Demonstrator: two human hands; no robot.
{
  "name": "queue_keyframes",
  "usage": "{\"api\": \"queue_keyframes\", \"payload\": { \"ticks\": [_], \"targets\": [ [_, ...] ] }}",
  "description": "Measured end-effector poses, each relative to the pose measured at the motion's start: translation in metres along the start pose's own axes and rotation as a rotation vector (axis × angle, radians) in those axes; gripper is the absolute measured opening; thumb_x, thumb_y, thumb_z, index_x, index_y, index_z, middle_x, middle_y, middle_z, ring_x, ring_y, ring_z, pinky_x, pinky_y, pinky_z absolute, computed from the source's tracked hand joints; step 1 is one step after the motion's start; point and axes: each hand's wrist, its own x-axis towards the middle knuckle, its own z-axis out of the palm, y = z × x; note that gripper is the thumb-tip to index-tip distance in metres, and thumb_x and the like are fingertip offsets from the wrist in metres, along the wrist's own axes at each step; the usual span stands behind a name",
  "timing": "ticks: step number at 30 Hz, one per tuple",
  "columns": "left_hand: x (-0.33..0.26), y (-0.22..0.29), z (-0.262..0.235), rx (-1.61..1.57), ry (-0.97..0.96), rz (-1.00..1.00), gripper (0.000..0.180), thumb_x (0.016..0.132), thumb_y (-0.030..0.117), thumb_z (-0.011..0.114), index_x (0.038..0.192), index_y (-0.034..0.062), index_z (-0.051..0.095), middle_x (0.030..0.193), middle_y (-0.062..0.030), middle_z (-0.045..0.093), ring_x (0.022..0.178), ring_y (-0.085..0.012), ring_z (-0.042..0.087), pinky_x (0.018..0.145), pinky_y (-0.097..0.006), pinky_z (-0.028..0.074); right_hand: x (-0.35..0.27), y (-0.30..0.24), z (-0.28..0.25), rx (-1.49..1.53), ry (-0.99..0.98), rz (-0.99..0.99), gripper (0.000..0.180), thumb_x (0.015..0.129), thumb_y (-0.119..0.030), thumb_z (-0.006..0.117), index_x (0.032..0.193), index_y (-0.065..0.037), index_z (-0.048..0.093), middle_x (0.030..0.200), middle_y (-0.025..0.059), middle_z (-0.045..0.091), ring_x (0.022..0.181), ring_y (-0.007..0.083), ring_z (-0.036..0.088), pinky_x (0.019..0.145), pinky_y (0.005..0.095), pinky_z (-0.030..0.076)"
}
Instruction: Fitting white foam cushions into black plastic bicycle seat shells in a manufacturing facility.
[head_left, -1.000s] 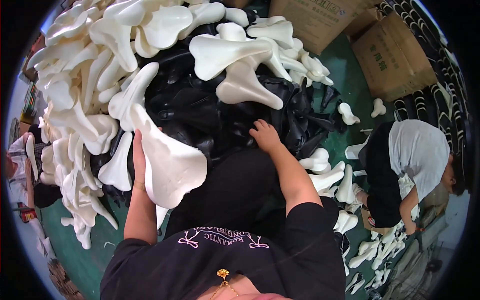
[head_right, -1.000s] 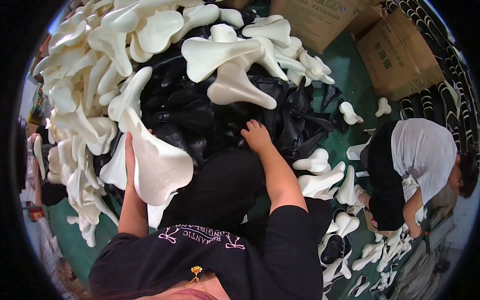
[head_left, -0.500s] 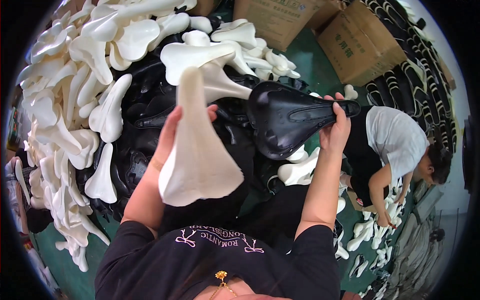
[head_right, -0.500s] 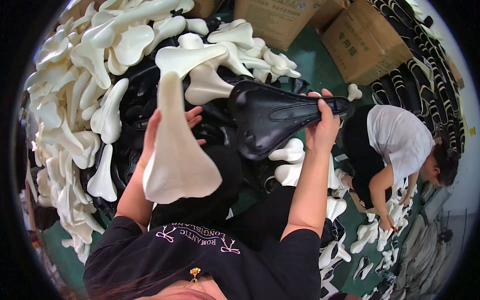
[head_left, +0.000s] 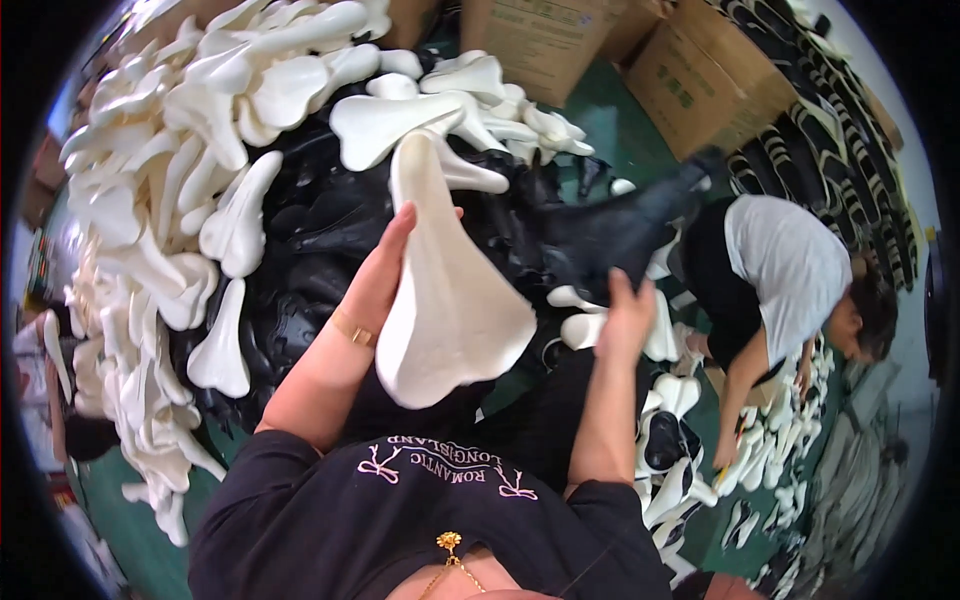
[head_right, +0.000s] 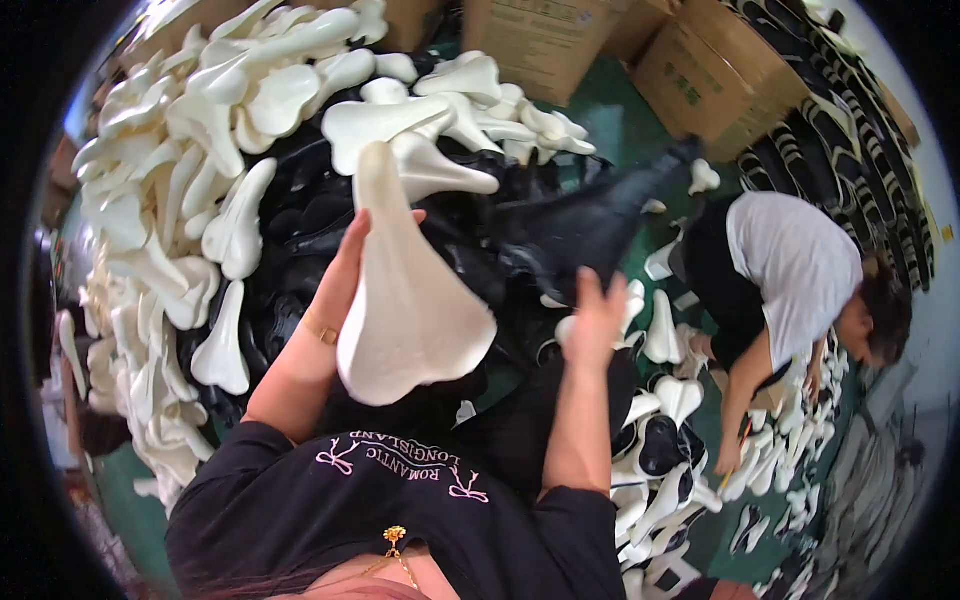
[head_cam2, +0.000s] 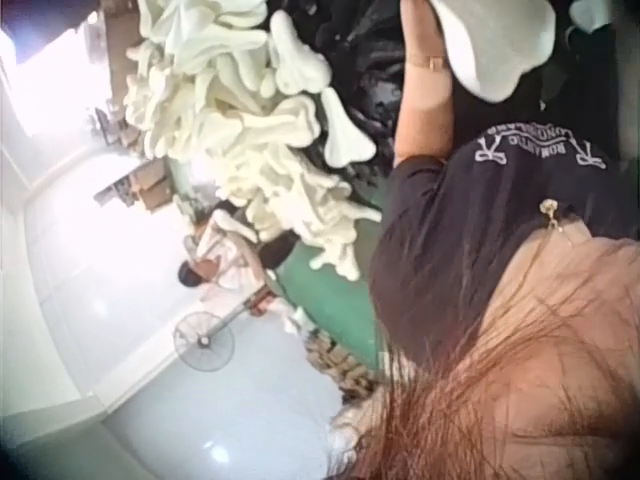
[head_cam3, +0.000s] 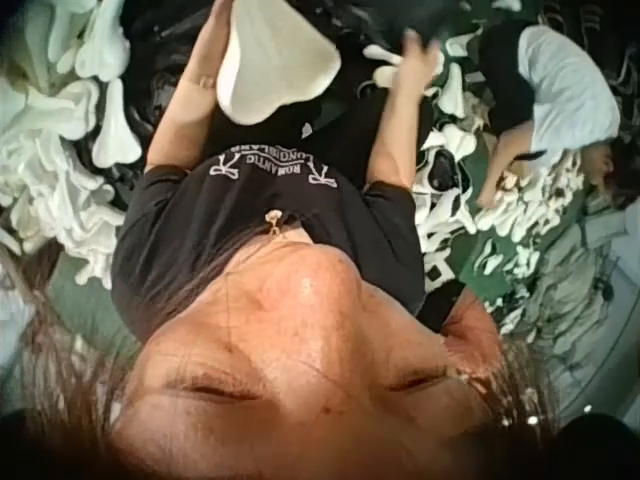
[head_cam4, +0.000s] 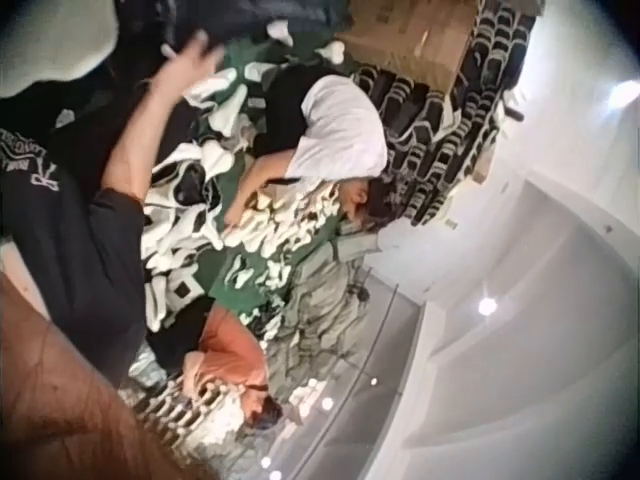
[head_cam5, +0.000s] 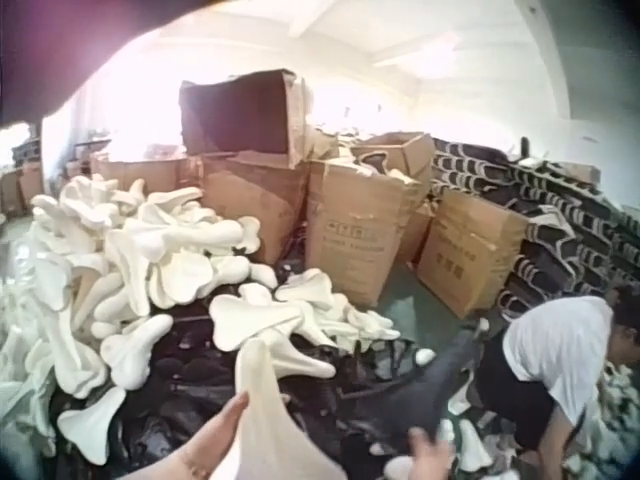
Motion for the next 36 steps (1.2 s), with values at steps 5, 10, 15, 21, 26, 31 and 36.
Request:
{"api": "queue_keyframes", "payload": {
  "ticks": [5,10,15,21,26,31,36],
  "targets": [
    [0.013,-0.013,-0.030,0.080,0.120,0.033,0.042,0.099,0.041,0.045,0.118,0.0050,0.058,0.102,-0.0065,0.067,0.087,-0.0167,0.065,0.080,-0.032,0.053,-0.027,-0.032,-0.022,0.067,-0.147,-0.082,0.032,0.084,-0.003,0.064,0.115,0.005,0.059,0.106,0.0103,0.065,0.094,0.0177,0.062,0.087,0.0290,0.046],
    [0.015,-0.025,-0.026,0.183,0.107,0.103,0.041,0.101,0.038,0.040,0.127,0.0080,0.048,0.110,-0.0053,0.061,0.094,-0.0146,0.061,0.087,-0.032,0.049,-0.066,-0.035,0.011,-0.457,-0.374,-0.591,0.024,0.085,-0.005,0.066,0.108,0.002,0.067,0.094,0.0131,0.070,0.085,0.0166,0.066,0.080,0.0280,0.049],
    [0.016,-0.028,-0.021,0.120,0.029,0.050,0.040,0.102,0.036,0.039,0.129,0.0075,0.047,0.112,-0.0059,0.062,0.096,-0.0141,0.062,0.085,-0.030,0.052,-0.069,-0.027,0.021,-0.466,-0.436,-0.612,0.023,0.084,-0.003,0.067,0.107,0.001,0.068,0.089,0.0155,0.070,0.077,0.0200,0.067,0.073,0.0278,0.051],
    [0.014,-0.035,-0.020,0.065,0.039,0.076,0.043,0.103,0.036,0.035,0.124,0.0041,0.053,0.111,-0.0077,0.064,0.094,-0.0165,0.064,0.086,-0.032,0.052,-0.068,-0.025,0.025,-0.459,-0.440,-0.600,0.023,0.084,-0.001,0.066,0.106,0.001,0.068,0.088,0.0152,0.070,0.076,0.0207,0.067,0.071,0.0277,0.051],
    [0.012,-0.036,-0.019,0.095,0.067,0.047,0.046,0.102,0.038,0.034,0.126,0.0034,0.052,0.112,-0.0082,0.064,0.096,-0.0165,0.063,0.087,-0.031,0.051,-0.070,-0.024,0.026,-0.491,-0.439,-0.550,0.022,0.085,-0.004,0.067,0.106,0.001,0.068,0.093,0.0123,0.070,0.083,0.0185,0.065,0.078,0.0277,0.049],
    [0.014,-0.038,-0.020,-0.002,-0.040,-0.034,0.048,0.100,0.043,0.039,0.123,0.0028,0.053,0.109,-0.0079,0.065,0.094,-0.0163,0.064,0.085,-0.031,0.052,-0.063,-0.025,0.037,-0.639,-0.380,-0.726,0.018,0.081,-0.005,0.069,0.099,-0.005,0.072,0.072,0.0047,0.052,0.070,0.0187,0.049,0.067,0.0276,0.040],
    [0.017,-0.039,-0.019,0.280,-0.013,0.214,0.033,0.087,0.011,0.066,0.114,0.0032,0.050,0.095,-0.0058,0.064,0.087,-0.0144,0.065,0.076,-0.029,0.055,-0.058,-0.016,0.046,-0.653,-0.335,-0.771,0.022,0.075,-0.005,0.074,0.097,-0.012,0.074,0.071,0.0004,0.051,0.069,0.0182,0.042,0.064,0.0289,0.035]
  ]
}}
